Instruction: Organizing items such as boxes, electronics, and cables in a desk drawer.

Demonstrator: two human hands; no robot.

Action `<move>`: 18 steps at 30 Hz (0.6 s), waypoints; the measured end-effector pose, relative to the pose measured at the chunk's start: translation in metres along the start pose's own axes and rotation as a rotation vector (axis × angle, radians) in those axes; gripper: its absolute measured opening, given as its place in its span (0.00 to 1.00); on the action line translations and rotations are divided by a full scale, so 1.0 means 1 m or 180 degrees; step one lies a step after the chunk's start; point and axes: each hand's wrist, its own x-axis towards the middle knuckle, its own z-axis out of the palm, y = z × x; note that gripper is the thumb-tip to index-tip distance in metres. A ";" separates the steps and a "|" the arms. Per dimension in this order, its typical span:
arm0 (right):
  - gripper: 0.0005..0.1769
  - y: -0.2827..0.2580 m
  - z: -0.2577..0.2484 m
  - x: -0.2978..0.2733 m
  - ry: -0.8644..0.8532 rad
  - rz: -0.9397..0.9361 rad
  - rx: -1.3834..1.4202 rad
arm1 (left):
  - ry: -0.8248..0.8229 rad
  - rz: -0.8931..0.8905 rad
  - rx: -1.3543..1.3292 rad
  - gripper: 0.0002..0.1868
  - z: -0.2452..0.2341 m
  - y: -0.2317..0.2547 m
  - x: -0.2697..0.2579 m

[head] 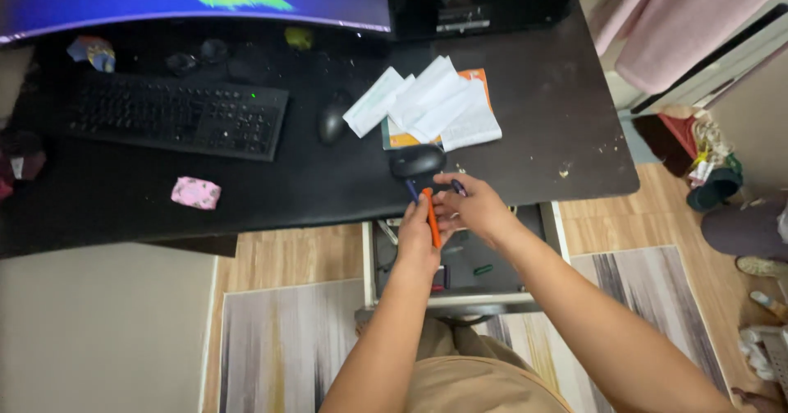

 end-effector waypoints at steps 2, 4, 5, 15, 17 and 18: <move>0.23 0.003 0.006 0.016 0.0084 -0.0025 0.0135 | 0.0320 0.0040 0.0085 0.16 0.000 0.007 0.016; 0.22 0.005 0.015 0.035 0.0141 -0.0056 0.0277 | 0.0652 0.0104 0.0172 0.16 -0.003 0.020 0.030; 0.22 0.007 0.019 0.047 0.0242 0.0008 0.0411 | 0.0754 0.0371 0.0328 0.16 -0.005 0.028 0.036; 0.36 -0.001 0.059 0.132 0.0621 0.0053 0.1094 | 0.0303 0.0722 0.1669 0.23 -0.020 0.116 0.109; 0.37 -0.012 0.065 0.133 0.0650 0.0021 0.1120 | 0.0330 0.0808 0.2021 0.25 -0.014 0.132 0.108; 0.38 -0.016 0.067 0.133 0.0668 0.0004 0.1142 | 0.0374 0.0891 0.2367 0.27 -0.012 0.138 0.107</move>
